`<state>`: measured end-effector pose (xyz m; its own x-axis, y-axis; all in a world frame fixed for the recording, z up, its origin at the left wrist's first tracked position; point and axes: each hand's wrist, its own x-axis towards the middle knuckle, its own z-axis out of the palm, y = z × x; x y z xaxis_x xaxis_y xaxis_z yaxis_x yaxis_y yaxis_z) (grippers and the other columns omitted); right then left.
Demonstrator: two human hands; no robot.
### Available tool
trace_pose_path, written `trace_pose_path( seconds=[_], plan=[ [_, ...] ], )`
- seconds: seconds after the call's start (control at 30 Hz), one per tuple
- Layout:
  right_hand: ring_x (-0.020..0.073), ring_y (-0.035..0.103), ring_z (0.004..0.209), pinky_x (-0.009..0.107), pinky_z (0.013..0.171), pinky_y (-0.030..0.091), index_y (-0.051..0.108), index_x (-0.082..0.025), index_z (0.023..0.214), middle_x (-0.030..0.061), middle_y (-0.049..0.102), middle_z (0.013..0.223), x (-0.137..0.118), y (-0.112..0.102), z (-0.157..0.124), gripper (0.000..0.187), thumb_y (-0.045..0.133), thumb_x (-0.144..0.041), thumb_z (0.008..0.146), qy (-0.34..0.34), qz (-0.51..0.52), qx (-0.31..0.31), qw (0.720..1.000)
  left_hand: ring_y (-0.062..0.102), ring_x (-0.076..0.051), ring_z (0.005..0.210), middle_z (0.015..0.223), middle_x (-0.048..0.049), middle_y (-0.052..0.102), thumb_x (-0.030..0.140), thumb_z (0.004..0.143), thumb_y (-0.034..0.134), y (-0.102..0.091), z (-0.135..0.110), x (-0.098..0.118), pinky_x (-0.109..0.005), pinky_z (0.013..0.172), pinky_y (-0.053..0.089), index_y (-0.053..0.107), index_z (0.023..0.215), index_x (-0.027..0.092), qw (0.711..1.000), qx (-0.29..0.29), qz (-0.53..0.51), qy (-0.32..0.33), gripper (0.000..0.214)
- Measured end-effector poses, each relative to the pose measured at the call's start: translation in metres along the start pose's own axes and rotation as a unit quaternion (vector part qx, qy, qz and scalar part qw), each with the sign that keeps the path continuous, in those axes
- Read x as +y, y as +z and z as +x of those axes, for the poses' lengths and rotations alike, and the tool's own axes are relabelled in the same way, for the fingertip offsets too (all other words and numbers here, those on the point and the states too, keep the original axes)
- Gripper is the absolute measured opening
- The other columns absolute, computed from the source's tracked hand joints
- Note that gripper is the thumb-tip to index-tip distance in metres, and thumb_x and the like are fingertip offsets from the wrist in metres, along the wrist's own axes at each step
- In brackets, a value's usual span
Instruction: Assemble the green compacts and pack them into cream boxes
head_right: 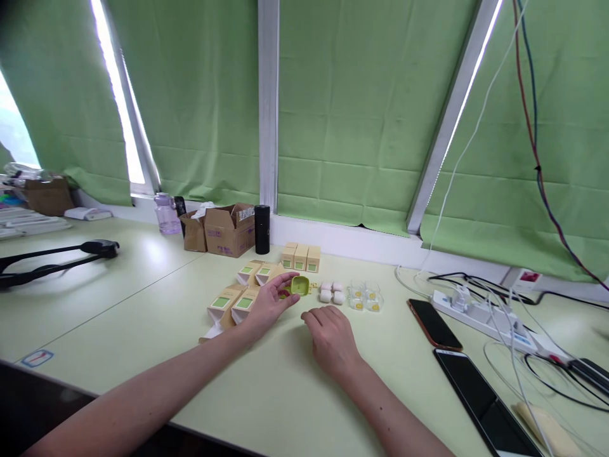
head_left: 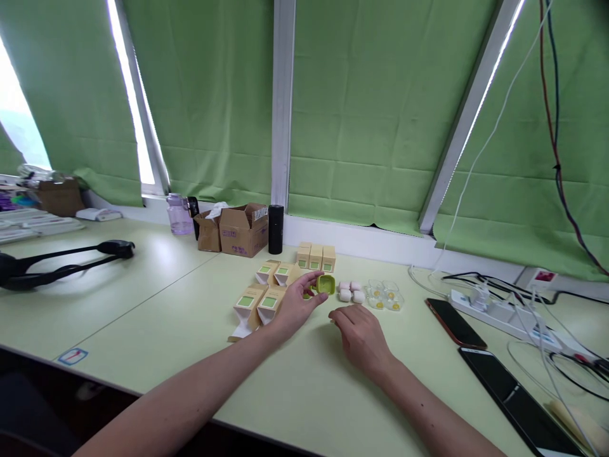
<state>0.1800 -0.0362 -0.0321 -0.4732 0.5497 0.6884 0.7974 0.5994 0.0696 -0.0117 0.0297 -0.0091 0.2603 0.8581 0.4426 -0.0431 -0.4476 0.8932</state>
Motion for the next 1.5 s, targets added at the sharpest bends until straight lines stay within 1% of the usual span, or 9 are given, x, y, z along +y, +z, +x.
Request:
trace_pose_path(
  seconds=[0.1,0.17,0.33,0.4,0.5,0.87,1.0,1.13,1.5],
  plan=[
    [0.0247,0.067,0.094,0.039,0.080,0.050,0.069,-0.025,0.114,0.0095,0.075,0.105,0.001,-0.009,0.002,0.035,0.044,-0.010,0.095,0.050,0.127,0.057,0.989,0.063,-0.027,0.120,0.129,-0.0119,0.070,0.034,0.081,0.081,0.002,-0.001,0.004,-0.043,0.100,0.051,0.062,0.131,0.021,1.000,0.000,0.002,-0.003,0.055],
    [0.0247,0.068,0.097,0.041,0.083,0.053,0.071,-0.027,0.111,0.0090,0.074,0.105,0.002,-0.014,0.005,0.027,0.047,-0.019,0.099,0.104,0.227,0.110,0.962,0.064,-0.027,0.120,0.127,-0.0116,0.070,0.034,0.081,0.081,0.003,-0.002,0.009,-0.043,0.100,0.051,0.062,0.129,0.021,1.000,0.002,0.009,-0.006,0.053],
    [0.0207,0.066,0.078,0.036,0.073,0.056,0.074,-0.024,0.102,0.0066,0.073,0.091,0.006,-0.017,0.011,0.026,0.061,-0.046,0.097,0.294,0.423,0.168,0.841,0.064,-0.027,0.118,0.127,-0.0120,0.071,0.033,0.082,0.080,0.007,-0.006,0.015,-0.043,0.099,0.050,0.063,0.127,0.021,0.999,-0.013,0.046,-0.010,0.049],
    [0.0184,0.063,0.068,0.033,0.064,0.054,0.075,-0.022,0.096,0.0051,0.071,0.079,0.007,-0.015,0.013,0.033,0.067,-0.054,0.092,0.339,0.476,0.167,0.794,0.064,-0.027,0.119,0.127,-0.0121,0.071,0.033,0.083,0.079,0.008,-0.008,0.015,-0.044,0.099,0.050,0.064,0.127,0.021,0.998,-0.019,0.052,-0.007,0.048],
    [0.0171,0.060,0.063,0.031,0.057,0.052,0.074,-0.019,0.086,0.0044,0.068,0.070,0.008,-0.012,0.015,0.043,0.074,-0.062,0.083,0.374,0.522,0.167,0.748,0.064,-0.027,0.118,0.125,-0.0119,0.072,0.033,0.082,0.080,0.010,-0.009,0.016,-0.043,0.098,0.051,0.065,0.125,0.021,0.998,-0.026,0.058,-0.002,0.047],
    [0.0126,0.053,0.052,0.026,0.047,0.044,0.071,-0.017,0.079,0.0002,0.061,0.058,0.013,-0.010,0.014,0.046,0.080,-0.062,0.076,0.411,0.581,0.160,0.684,0.065,-0.026,0.111,0.121,-0.0103,0.073,0.031,0.080,0.081,0.013,-0.012,0.018,-0.040,0.094,0.051,0.068,0.123,0.021,0.995,-0.028,0.098,0.001,0.047],
    [0.0162,0.062,0.063,0.029,0.053,0.051,0.073,-0.018,0.090,0.0041,0.069,0.072,0.012,-0.013,0.015,0.043,0.084,-0.056,0.074,0.398,0.587,0.169,0.684,0.065,-0.025,0.111,0.120,-0.0101,0.073,0.031,0.080,0.080,0.013,-0.012,0.019,-0.040,0.094,0.051,0.067,0.124,0.021,0.994,-0.030,0.104,-0.001,0.047],
    [0.0181,0.066,0.070,0.033,0.063,0.057,0.073,-0.020,0.094,0.0047,0.071,0.081,0.009,-0.016,0.015,0.036,0.084,-0.048,0.075,0.362,0.572,0.175,0.715,0.065,-0.025,0.111,0.120,-0.0101,0.073,0.033,0.081,0.080,0.013,-0.012,0.019,-0.040,0.094,0.050,0.067,0.125,0.021,0.994,-0.036,0.107,0.000,0.047],
    [0.0158,0.063,0.068,0.030,0.064,0.054,0.072,-0.021,0.102,0.0015,0.068,0.077,0.007,-0.014,0.011,0.024,0.076,-0.037,0.084,0.325,0.496,0.172,0.787,0.063,-0.026,0.113,0.122,-0.0095,0.071,0.035,0.080,0.082,0.013,-0.013,0.018,-0.039,0.094,0.050,0.068,0.123,0.021,0.994,-0.046,0.100,-0.006,0.047]
  ],
)
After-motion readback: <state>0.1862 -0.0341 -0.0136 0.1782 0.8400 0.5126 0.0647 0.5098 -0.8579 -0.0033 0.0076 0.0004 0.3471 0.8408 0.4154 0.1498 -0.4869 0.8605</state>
